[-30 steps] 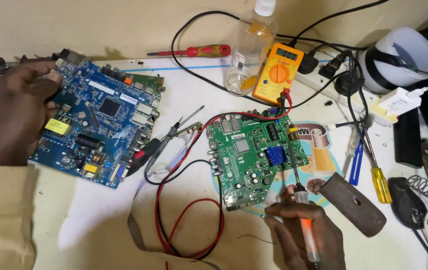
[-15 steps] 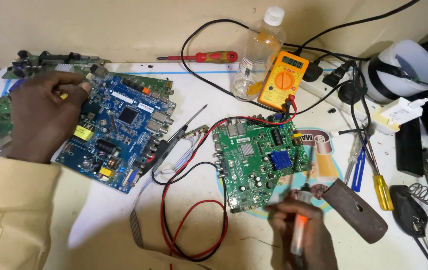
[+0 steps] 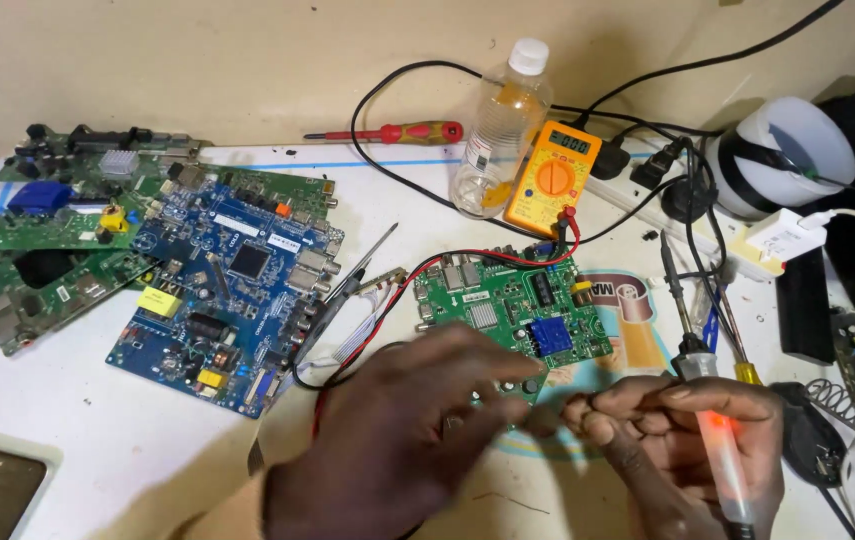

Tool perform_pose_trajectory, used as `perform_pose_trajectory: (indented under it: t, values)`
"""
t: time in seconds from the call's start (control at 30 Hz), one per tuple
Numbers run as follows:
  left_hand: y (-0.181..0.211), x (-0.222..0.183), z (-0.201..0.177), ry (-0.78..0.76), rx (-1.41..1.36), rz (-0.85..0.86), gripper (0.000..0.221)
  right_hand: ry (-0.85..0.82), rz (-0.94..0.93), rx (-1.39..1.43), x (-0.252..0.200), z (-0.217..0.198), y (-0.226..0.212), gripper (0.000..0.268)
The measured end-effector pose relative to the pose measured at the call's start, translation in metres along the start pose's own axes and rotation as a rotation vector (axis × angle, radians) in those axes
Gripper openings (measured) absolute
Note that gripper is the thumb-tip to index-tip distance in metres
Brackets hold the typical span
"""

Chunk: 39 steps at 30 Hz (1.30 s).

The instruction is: Repairing electronic circuit boards by soldering components and inspecting the boards for faults.

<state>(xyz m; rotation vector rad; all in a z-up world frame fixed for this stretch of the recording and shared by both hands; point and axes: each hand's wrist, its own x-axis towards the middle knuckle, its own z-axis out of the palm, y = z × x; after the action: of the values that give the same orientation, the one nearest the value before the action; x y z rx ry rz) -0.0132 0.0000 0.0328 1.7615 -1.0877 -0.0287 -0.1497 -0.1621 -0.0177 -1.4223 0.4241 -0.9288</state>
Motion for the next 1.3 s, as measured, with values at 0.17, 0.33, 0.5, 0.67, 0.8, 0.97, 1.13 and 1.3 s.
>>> perform_pose_trajectory:
  t: [0.17, 0.33, 0.5, 0.67, 0.8, 0.97, 1.13, 1.3]
  values:
    - [0.004, -0.014, 0.038, -0.048, -0.401, 0.031, 0.024, 0.045, -0.035, -0.128, 0.000, 0.005, -0.014, 0.057]
    - [0.010, -0.001, 0.031, -0.021, -0.459, 0.061, 0.015, -0.080, -0.100, -0.082, 0.008, 0.000, -0.022, 0.056]
    - [0.025, 0.020, 0.011, -0.013, -0.406, 0.046, 0.015, -0.181, -0.110, -0.016, 0.038, 0.005, -0.039, 0.056]
    - [0.034, 0.045, 0.006, 0.113, -0.492, -0.028, 0.012, -0.299, -0.221, -0.060, 0.068, 0.019, -0.075, 0.055]
    - [0.052, 0.062, 0.002, 0.114, -0.941, -0.132, 0.017, -0.305, -0.222, -0.102, 0.081, 0.029, -0.102, 0.056]
    - [0.058, 0.064, 0.001, 0.209, -1.013, -0.115, 0.016, -0.491, -0.320, 0.135, 0.093, 0.028, -0.097, 0.057]
    - [0.055, 0.057, -0.009, 0.198, -0.823, -0.058, 0.016, -0.590, -0.334, 0.174, 0.099, 0.034, -0.094, 0.053]
    - [0.068, 0.054, -0.017, 0.185, -0.669, -0.098, 0.013, -0.621, -0.364, 0.080, 0.105, 0.027, -0.094, 0.054]
